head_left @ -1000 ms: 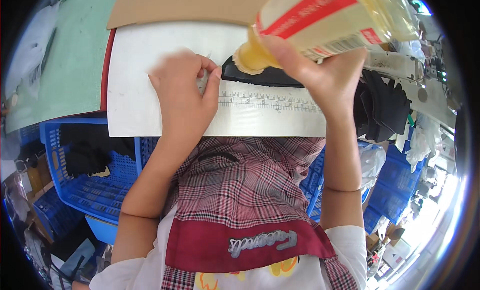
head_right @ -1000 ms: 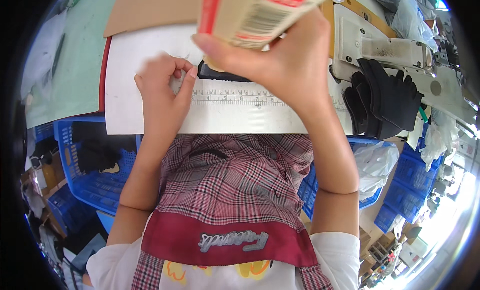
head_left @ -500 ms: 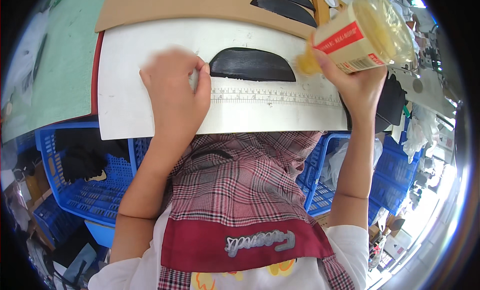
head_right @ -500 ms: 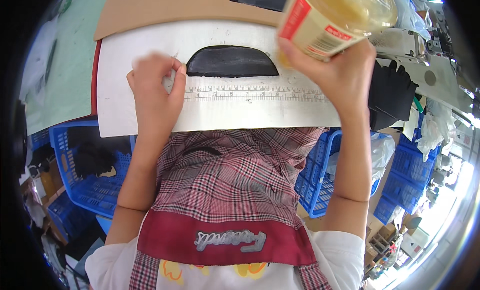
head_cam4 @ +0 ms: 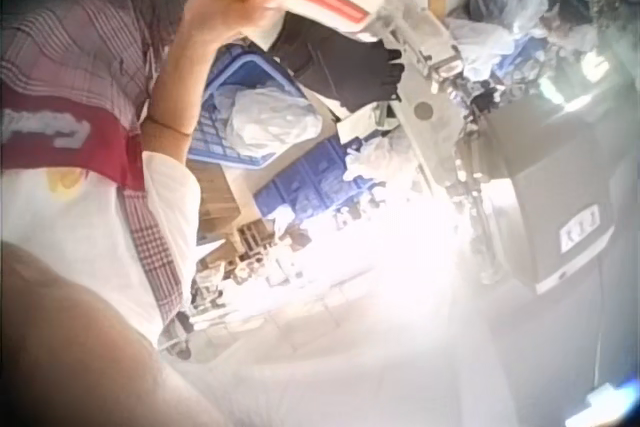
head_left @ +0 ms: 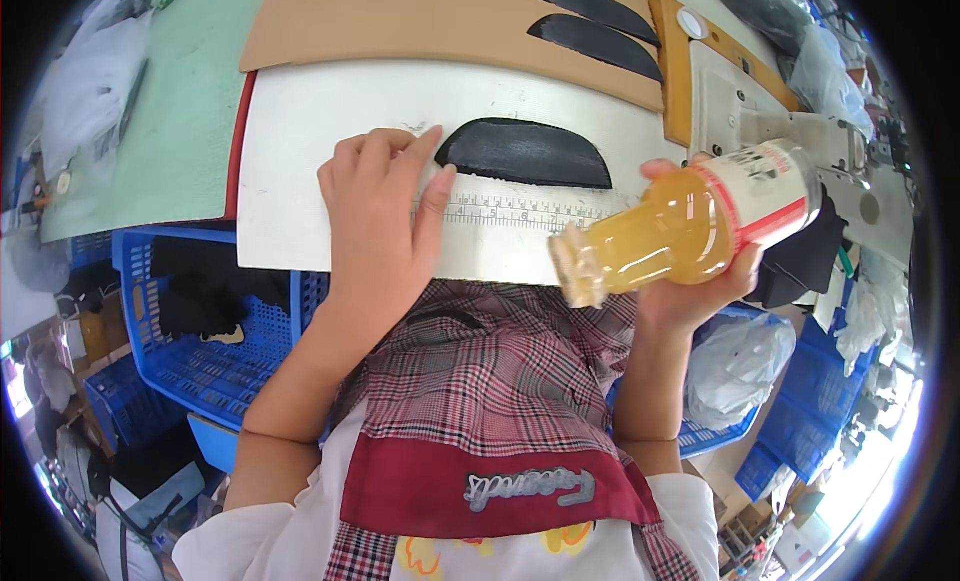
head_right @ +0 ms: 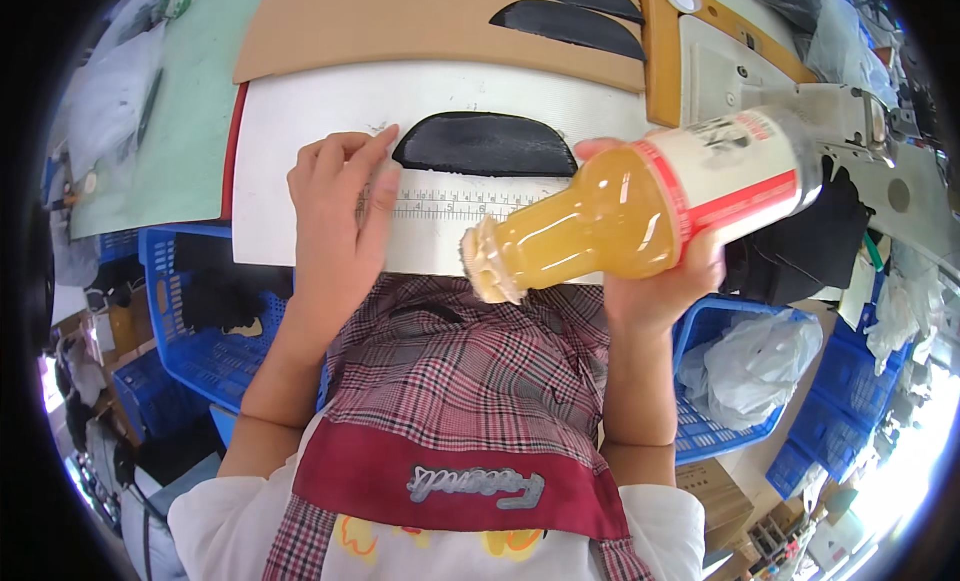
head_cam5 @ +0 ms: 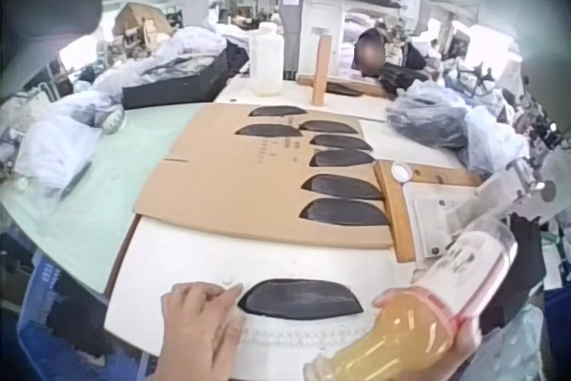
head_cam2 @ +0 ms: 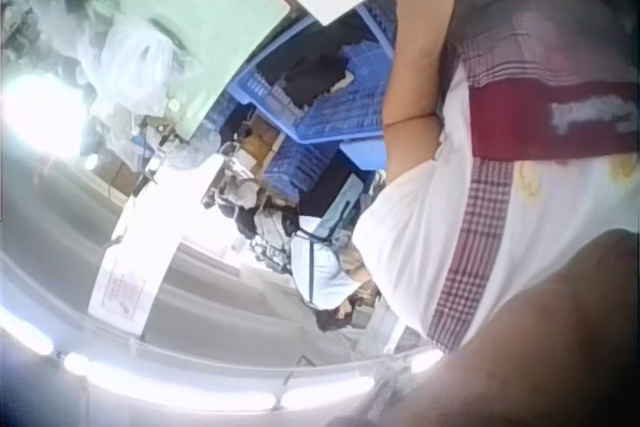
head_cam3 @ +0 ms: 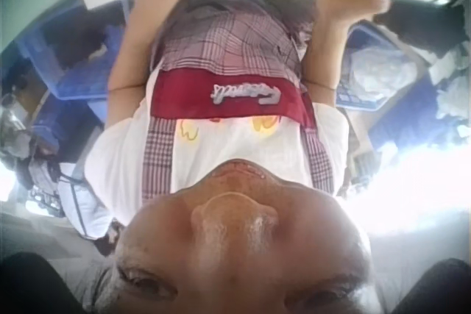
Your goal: The person applies a yellowish liquid from a plastic bottle onto the edges of black fabric pieces placed on a white cutting mat. The person handles the fabric pieces one by one, applying the liquid along the perimeter of each piece before placing them on a cardboard sheet.
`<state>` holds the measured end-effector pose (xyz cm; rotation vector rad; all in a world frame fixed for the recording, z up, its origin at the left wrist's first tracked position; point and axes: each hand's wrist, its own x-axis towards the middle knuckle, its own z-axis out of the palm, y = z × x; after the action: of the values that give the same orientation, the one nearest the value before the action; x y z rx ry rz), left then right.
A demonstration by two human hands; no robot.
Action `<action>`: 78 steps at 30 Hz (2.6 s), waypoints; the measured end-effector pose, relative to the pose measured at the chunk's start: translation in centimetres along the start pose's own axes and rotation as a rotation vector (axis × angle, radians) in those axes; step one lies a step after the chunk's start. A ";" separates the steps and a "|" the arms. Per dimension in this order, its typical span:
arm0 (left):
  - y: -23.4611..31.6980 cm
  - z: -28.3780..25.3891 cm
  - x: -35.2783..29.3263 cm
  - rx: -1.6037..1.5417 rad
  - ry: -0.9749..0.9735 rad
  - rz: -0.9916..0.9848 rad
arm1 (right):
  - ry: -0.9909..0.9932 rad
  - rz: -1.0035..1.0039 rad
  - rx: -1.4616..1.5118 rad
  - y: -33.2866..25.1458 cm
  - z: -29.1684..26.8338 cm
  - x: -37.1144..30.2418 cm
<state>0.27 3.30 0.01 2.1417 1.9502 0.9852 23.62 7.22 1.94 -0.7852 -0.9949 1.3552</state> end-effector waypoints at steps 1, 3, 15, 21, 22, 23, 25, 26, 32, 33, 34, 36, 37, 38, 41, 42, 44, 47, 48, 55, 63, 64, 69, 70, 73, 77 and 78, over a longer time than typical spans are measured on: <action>0.2 -0.1 -0.1 0.018 -0.001 -0.003 | -0.020 0.023 0.006 0.8 -0.2 -0.3; 0.2 -0.2 -0.2 0.043 -0.008 0.007 | -0.035 0.052 0.023 1.9 -0.1 -0.9; 0.3 -0.8 0.3 0.012 0.033 0.021 | -0.062 0.088 0.080 2.9 0.5 -1.0; -0.1 0.1 1.1 -0.083 0.021 -0.202 | -0.096 0.085 0.093 2.7 0.6 -1.0; -0.2 0.1 1.3 -0.084 0.022 -0.209 | -0.101 0.079 0.093 2.6 0.6 -1.0; -0.5 0.1 1.5 -0.086 0.022 -0.212 | -0.090 0.075 0.098 2.7 0.7 -1.0; -0.9 -0.1 1.9 -0.089 0.005 -0.224 | -0.082 0.082 0.100 2.8 0.8 -1.0; -0.9 -0.2 1.9 -0.084 -0.014 -0.236 | -0.086 0.096 0.101 2.7 0.8 -1.0; -1.3 -1.3 2.7 -0.137 -0.126 -0.278 | -0.056 0.111 0.210 2.9 0.7 -0.9; -1.2 -1.8 3.0 -0.171 -0.138 -0.287 | -0.051 0.104 0.214 2.8 0.9 -0.9; -1.0 -2.3 3.3 -0.228 -0.172 -0.289 | -0.056 0.108 0.219 2.8 1.0 -1.0; -0.2 -3.2 4.2 -0.348 -0.241 -0.299 | -0.070 0.119 0.222 2.7 0.7 -1.1; 0.5 -3.5 4.7 -0.491 -0.252 -0.326 | -0.062 0.128 0.226 2.5 0.7 -1.2; 1.4 -3.7 5.2 -0.637 -0.261 -0.354 | -0.057 0.136 0.227 2.3 0.7 -1.5; 2.3 -3.7 6.8 -0.863 -0.346 -0.333 | -0.056 0.181 0.231 2.2 0.3 -2.2; 2.3 -3.4 7.3 -0.942 -0.370 -0.350 | -0.062 0.199 0.233 2.1 0.3 -2.3; 2.6 -3.0 8.2 -1.113 -0.401 -0.375 | -0.044 0.224 0.252 1.8 0.5 -2.5; 3.0 -3.3 9.7 -1.354 -0.449 -0.374 | -0.047 0.234 0.260 1.8 0.4 -2.6; 2.5 -3.8 10.4 -1.412 -0.485 -0.356 | -0.057 0.230 0.261 2.0 0.4 -2.6; -1.3 -9.2 16.0 -1.365 -0.349 -0.339 | -0.059 0.184 0.245 2.0 0.4 -1.4; -6.0 -7.6 23.2 -1.316 -0.217 -0.368 | -0.081 0.239 0.233 2.6 0.8 -1.0; -6.2 -6.7 24.0 -1.347 -0.225 -0.369 | -0.095 0.244 0.225 2.5 0.7 -1.1; -6.9 -1.6 25.6 -1.467 -0.184 -0.394 | -0.034 0.231 0.224 2.0 1.0 -1.3; -7.2 -0.9 25.5 -1.461 -0.168 -0.404 | -0.032 0.233 0.224 2.0 1.0 -1.3; -8.9 1.2 24.2 -1.439 -0.146 -0.427 | -0.037 0.252 0.225 2.0 1.0 -1.1; -10.5 2.3 22.4 -1.116 -0.100 -0.485 | -0.027 0.226 0.206 2.2 1.0 -1.0; -10.8 2.4 22.1 -1.089 -0.087 -0.492 | -0.029 0.215 0.204 2.3 0.9 -1.0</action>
<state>-8.30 26.39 1.88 1.0243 1.2647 1.3439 21.86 6.34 0.11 -0.7343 -0.7955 1.6291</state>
